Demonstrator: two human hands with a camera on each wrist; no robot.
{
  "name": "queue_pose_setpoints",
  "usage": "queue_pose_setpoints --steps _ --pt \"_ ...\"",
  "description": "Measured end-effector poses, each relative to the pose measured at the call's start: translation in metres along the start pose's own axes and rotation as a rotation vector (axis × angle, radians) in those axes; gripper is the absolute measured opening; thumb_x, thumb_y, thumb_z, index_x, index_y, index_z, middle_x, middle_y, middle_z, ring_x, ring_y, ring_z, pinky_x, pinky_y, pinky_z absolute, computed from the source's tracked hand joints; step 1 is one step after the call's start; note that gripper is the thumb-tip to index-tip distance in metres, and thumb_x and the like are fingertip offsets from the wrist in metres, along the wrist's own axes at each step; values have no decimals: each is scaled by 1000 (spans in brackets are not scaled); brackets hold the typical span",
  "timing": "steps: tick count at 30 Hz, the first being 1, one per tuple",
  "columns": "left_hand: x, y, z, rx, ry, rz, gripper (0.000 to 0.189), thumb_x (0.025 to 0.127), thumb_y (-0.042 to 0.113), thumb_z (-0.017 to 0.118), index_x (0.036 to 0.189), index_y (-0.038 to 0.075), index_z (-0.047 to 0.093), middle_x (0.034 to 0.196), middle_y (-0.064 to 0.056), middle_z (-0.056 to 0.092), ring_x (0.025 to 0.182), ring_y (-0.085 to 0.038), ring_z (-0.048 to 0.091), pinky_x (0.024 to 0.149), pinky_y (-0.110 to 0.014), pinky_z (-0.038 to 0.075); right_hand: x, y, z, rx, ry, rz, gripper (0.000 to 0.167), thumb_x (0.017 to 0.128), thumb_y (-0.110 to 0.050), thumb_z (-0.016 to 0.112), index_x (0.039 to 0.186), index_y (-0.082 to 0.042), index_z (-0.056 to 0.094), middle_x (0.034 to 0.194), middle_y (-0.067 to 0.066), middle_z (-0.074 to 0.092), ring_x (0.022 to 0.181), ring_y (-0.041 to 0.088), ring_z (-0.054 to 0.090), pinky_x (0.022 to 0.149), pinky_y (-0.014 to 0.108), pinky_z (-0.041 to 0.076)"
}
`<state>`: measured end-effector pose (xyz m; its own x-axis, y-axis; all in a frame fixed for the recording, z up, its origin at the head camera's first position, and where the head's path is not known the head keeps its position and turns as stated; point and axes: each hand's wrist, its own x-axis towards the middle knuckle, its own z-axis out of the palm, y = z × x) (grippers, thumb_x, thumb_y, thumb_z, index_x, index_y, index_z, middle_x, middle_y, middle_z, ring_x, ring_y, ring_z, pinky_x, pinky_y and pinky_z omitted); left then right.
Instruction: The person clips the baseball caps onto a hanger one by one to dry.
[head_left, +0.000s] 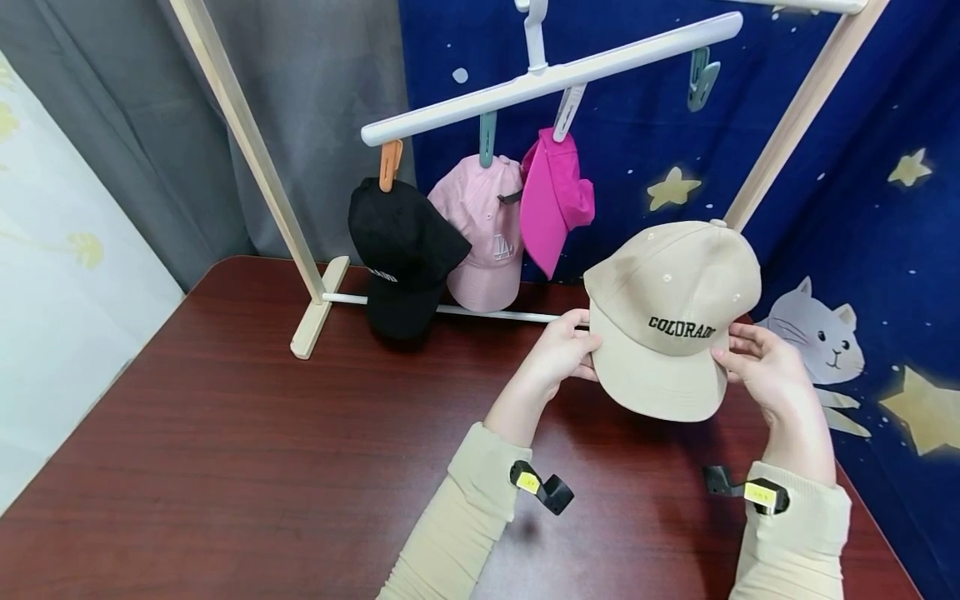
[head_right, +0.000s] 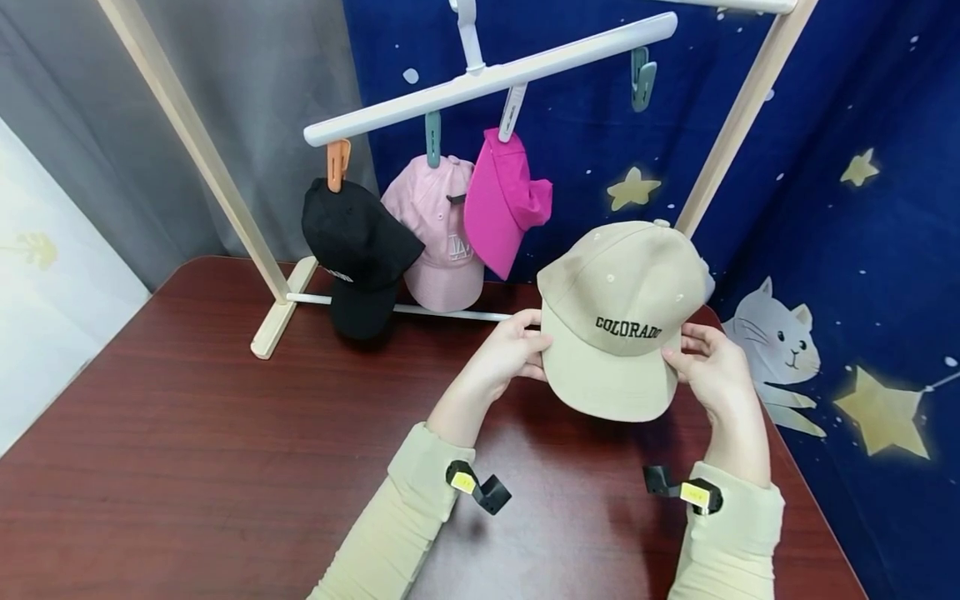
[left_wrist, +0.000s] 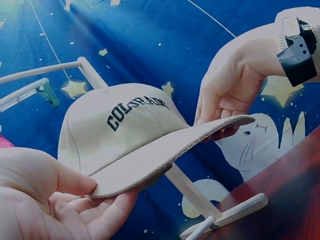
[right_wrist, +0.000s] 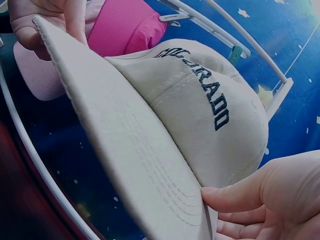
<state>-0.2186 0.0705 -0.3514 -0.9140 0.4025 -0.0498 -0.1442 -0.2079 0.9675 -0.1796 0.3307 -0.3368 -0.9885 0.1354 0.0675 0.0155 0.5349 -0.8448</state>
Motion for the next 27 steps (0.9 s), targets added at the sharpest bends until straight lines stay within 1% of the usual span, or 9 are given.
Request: queue_pose_setpoints --steps 2,6,11,19,27 --pt "0 1 0 -5 -1 3 25 94 -5 47 119 -1 51 81 -11 63 59 -21 62 57 -36 55 0 -1 0 4 17 2 59 97 -16 57 140 14 30 98 -12 50 81 -8 51 65 17 50" --pt "1 3 1 -18 -1 9 25 95 -5 47 119 -1 51 80 -11 63 59 -20 62 55 -34 55 0 -2 0 13 39 7 58 97 -16 57 140 13 31 96 -15 50 82 -8 50 65 17 50" --pt "1 4 -1 -33 3 13 25 96 -4 48 119 -1 52 79 -11 63 58 -20 62 55 -34 54 1 -4 1 31 54 -7 56 97 -14 57 139 14 32 92 -20 50 80 -9 51 64 16 49" --pt "3 8 -4 -32 -8 25 25 96 -4 47 121 -1 51 79 -11 64 57 -19 62 53 -31 53 2 -3 5 100 81 -18 53 95 -12 58 135 14 35 89 -21 53 76 -8 54 61 14 48" --pt "3 14 -9 -18 5 51 27 97 -4 47 123 -1 51 84 -12 65 59 -20 62 53 -32 53 7 -5 12 53 54 -63 53 96 -14 57 135 16 36 91 -17 52 76 -8 53 61 16 51"
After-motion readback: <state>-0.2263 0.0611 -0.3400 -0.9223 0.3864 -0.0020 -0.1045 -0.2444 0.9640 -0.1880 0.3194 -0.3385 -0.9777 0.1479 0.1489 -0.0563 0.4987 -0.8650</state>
